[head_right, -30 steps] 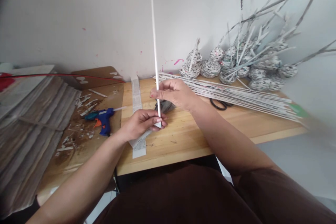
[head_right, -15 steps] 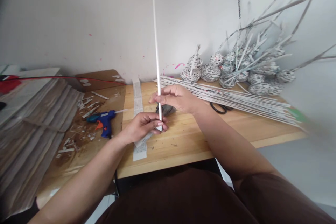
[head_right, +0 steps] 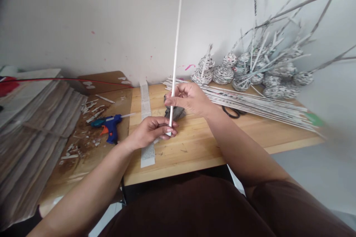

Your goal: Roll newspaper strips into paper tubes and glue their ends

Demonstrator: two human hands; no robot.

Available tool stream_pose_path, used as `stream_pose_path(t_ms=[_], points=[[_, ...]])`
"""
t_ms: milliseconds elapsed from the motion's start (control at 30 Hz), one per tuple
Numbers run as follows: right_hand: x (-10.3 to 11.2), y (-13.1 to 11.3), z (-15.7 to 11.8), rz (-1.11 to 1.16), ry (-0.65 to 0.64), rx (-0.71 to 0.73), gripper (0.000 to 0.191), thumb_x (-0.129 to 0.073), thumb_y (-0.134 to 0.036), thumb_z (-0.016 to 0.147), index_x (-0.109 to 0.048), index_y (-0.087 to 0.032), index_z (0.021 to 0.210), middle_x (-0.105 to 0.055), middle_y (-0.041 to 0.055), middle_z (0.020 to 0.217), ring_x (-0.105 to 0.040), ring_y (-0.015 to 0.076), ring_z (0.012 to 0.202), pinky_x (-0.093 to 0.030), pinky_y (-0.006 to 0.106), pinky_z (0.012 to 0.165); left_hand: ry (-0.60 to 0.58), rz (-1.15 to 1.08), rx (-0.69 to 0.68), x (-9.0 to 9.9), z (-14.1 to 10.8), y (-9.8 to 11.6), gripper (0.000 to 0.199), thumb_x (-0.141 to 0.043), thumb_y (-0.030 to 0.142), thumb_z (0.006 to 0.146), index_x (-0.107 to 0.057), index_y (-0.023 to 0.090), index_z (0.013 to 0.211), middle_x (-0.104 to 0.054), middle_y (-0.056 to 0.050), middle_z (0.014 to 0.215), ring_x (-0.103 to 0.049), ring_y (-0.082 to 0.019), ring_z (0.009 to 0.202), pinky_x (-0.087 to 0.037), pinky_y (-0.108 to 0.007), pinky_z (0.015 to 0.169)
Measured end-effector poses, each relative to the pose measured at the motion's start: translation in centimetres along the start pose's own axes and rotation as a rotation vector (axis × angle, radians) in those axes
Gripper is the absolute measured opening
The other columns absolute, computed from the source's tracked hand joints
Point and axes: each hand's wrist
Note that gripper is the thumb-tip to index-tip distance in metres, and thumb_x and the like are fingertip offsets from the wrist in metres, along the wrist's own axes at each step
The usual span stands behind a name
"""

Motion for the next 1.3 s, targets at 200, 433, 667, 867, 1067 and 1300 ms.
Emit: stream_pose_path(t_ms=[200,433,667,867,1067,1300], points=[[0.10,-0.37,-0.10,-0.069,-0.140,-0.040,0.026,-0.083,-0.039,0.069,-0.074,-0.017,0.080,-0.073,0.0052,0.091,-0.067,0.0187,0.085,-0.055,0.033,0.078,0.012,0.029,-0.006,0.14,0.13,-0.17,0.031,-0.072,0.033,0.081,-0.070,0.012,0.103,-0.072,-0.009,0.086,-0.062,-0.011,0.070,-0.049,-0.025,0.065],[0.61,-0.26,-0.25,-0.036,-0.204,0.023,0.027,-0.083,-0.033,0.070,-0.074,-0.018,0.090,-0.072,0.0057,0.094,-0.068,0.0205,0.091,-0.055,0.035,0.081,0.032,0.022,-0.019,0.15,0.21,-0.05,0.028,-0.073,0.032,0.081,-0.071,0.011,0.098,-0.071,-0.008,0.083,-0.060,-0.010,0.068,-0.048,-0.023,0.063],[0.71,-0.06,-0.24,-0.151,-0.085,0.062,0.025,-0.086,-0.033,0.066,-0.074,-0.018,0.082,-0.072,0.0040,0.086,-0.067,0.0195,0.087,-0.054,0.031,0.078,0.048,0.031,-0.018,0.38,0.29,-0.37,0.028,-0.071,0.032,0.081,-0.070,0.012,0.101,-0.071,-0.009,0.086,-0.065,-0.013,0.075,-0.051,-0.025,0.067],[0.46,0.07,-0.23,-0.178,-0.164,0.062,0.020,-0.081,-0.033,0.072,-0.074,-0.017,0.079,-0.073,0.0055,0.092,-0.068,0.0191,0.088,-0.054,0.031,0.078,0.058,0.037,-0.024,0.48,0.28,-0.17,0.027,-0.070,0.033,0.081,-0.070,0.013,0.100,-0.071,-0.009,0.085,-0.065,-0.013,0.074,-0.051,-0.025,0.066],[0.42,0.22,-0.37,-0.207,-0.073,0.148,0.019,-0.081,-0.033,0.073,-0.072,-0.018,0.081,-0.072,0.0037,0.084,-0.067,0.0178,0.081,-0.053,0.030,0.072,0.121,0.039,-0.028,0.49,0.35,-0.01,0.026,-0.072,0.032,0.079,-0.070,0.014,0.098,-0.071,-0.007,0.083,-0.065,-0.014,0.074,-0.052,-0.026,0.068],[0.36,-0.38,-0.64,-0.345,-0.035,0.194,0.015,-0.077,-0.031,0.077,-0.074,-0.017,0.083,-0.072,0.0032,0.077,-0.065,0.0145,0.069,-0.050,0.027,0.062,0.309,0.195,-0.209,1.00,0.61,0.40,0.019,-0.075,0.032,0.076,-0.071,0.016,0.086,-0.072,-0.003,0.081,-0.063,-0.013,0.074,-0.048,-0.024,0.070]])
Point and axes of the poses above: each hand's wrist, its own z-axis towards the middle knuckle, its own x-axis out of the back of the hand, y = z × x
